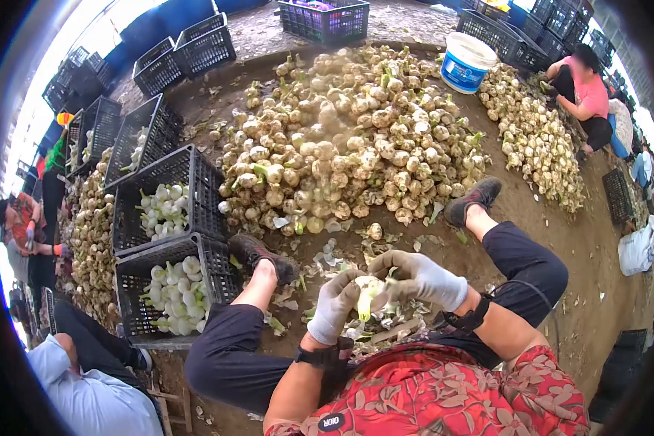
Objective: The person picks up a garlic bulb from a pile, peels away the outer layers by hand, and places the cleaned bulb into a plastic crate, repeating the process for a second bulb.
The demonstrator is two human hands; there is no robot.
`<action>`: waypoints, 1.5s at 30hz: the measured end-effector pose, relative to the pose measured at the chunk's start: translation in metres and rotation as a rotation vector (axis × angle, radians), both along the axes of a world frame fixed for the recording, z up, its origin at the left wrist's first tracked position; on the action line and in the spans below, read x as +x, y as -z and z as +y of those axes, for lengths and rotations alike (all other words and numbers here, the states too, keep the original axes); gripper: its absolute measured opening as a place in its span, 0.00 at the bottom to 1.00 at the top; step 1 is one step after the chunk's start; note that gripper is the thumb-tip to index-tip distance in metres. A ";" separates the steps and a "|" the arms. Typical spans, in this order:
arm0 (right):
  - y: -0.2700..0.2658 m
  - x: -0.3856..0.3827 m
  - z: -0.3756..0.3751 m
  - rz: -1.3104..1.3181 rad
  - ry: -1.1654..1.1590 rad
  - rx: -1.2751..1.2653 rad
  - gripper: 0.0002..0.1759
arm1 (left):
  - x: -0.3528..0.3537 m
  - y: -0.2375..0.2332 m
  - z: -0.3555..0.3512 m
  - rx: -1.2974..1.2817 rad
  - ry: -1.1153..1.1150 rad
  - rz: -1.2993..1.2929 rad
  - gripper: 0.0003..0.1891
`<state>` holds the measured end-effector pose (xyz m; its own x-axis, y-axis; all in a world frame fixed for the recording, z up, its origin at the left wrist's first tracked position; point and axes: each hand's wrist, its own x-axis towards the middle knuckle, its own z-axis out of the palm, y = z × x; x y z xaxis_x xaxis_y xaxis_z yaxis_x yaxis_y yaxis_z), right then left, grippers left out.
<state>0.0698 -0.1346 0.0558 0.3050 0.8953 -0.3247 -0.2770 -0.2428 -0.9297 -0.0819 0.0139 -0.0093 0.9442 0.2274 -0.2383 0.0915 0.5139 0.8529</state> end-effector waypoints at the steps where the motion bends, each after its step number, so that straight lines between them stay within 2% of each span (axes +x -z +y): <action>1: -0.006 -0.004 0.004 -0.116 -0.062 -0.040 0.25 | 0.001 0.000 -0.002 0.035 -0.008 0.014 0.34; 4: -0.006 -0.006 0.006 0.011 -0.084 -0.105 0.20 | -0.002 0.001 -0.004 0.007 0.016 0.026 0.35; 6: 0.011 -0.005 0.004 0.373 -0.079 -0.067 0.20 | -0.006 0.002 -0.004 -0.021 0.046 0.049 0.34; 7: 0.014 -0.004 0.004 0.375 -0.081 -0.071 0.20 | -0.007 0.002 -0.004 -0.025 0.043 0.051 0.34; 9: 0.018 0.001 0.002 0.655 -0.095 -0.114 0.14 | -0.008 0.001 -0.003 -0.158 0.104 -0.014 0.33; 11: 0.006 0.000 0.004 0.639 -0.083 -0.105 0.12 | -0.007 0.001 -0.002 -0.145 0.104 -0.008 0.33; 14: -0.017 -0.001 -0.001 0.189 -0.090 -0.121 0.19 | -0.004 0.002 -0.002 -0.144 0.037 0.028 0.29; 15: -0.028 -0.007 -0.004 -0.025 -0.087 -0.115 0.17 | -0.003 0.002 -0.003 -0.099 0.016 0.033 0.30; 18: -0.001 -0.019 -0.013 -0.811 -0.007 0.070 0.16 | -0.001 0.007 -0.007 0.001 -0.017 0.059 0.31; 19: 0.000 -0.020 -0.013 -0.812 -0.006 0.070 0.16 | -0.001 0.006 -0.007 0.057 -0.039 0.080 0.30; 21: 0.002 -0.024 -0.010 -1.091 -0.013 0.068 0.13 | -0.002 0.001 -0.009 0.071 -0.041 0.104 0.30; 23: 0.002 -0.025 -0.006 -1.107 -0.006 0.054 0.10 | -0.004 0.002 -0.010 0.082 -0.042 0.128 0.30; 25: 0.005 -0.024 -0.004 -1.242 -0.102 0.011 0.09 | -0.006 0.009 -0.010 0.017 0.015 0.163 0.30; 29: 0.009 -0.015 -0.003 -1.226 -0.130 0.016 0.08 | -0.003 0.010 -0.007 -0.013 0.060 0.144 0.31; 31: 0.015 -0.008 0.000 -0.961 -0.086 0.046 0.08 | -0.003 0.005 -0.003 -0.111 0.120 0.119 0.31; 35: 0.028 -0.007 0.016 -0.922 -0.064 0.089 0.08 | -0.005 0.013 0.000 -0.168 0.235 -0.017 0.27; 37: 0.033 -0.006 0.022 -0.914 -0.085 0.059 0.09 | -0.007 0.011 0.001 -0.204 0.266 -0.007 0.24; 39: 0.035 -0.006 0.029 -0.917 -0.089 0.088 0.10 | -0.008 0.015 -0.002 -0.258 0.223 0.115 0.21; 40: 0.030 -0.001 0.029 -0.857 -0.158 0.025 0.16 | -0.005 0.013 -0.008 -0.202 0.134 0.148 0.18; 41: 0.031 0.002 0.026 -0.863 -0.171 0.034 0.16 | -0.003 0.009 -0.009 -0.200 0.119 0.141 0.18; 43: 0.032 0.010 0.016 -0.668 0.036 0.094 0.24 | 0.003 0.002 -0.008 -0.144 -0.002 0.144 0.21; 44: 0.008 0.009 0.007 -0.524 -0.030 0.013 0.31 | 0.006 0.006 -0.008 -0.077 -0.035 0.196 0.20; 45: 0.011 0.004 0.000 -0.594 -0.039 0.127 0.30 | 0.007 0.009 -0.007 -0.090 -0.061 0.185 0.20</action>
<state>0.0739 -0.1342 0.0449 0.3672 0.9301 0.0009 0.3046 -0.1193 -0.9450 -0.0750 0.0069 -0.0185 0.8675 0.2530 -0.4282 0.2087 0.5964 0.7751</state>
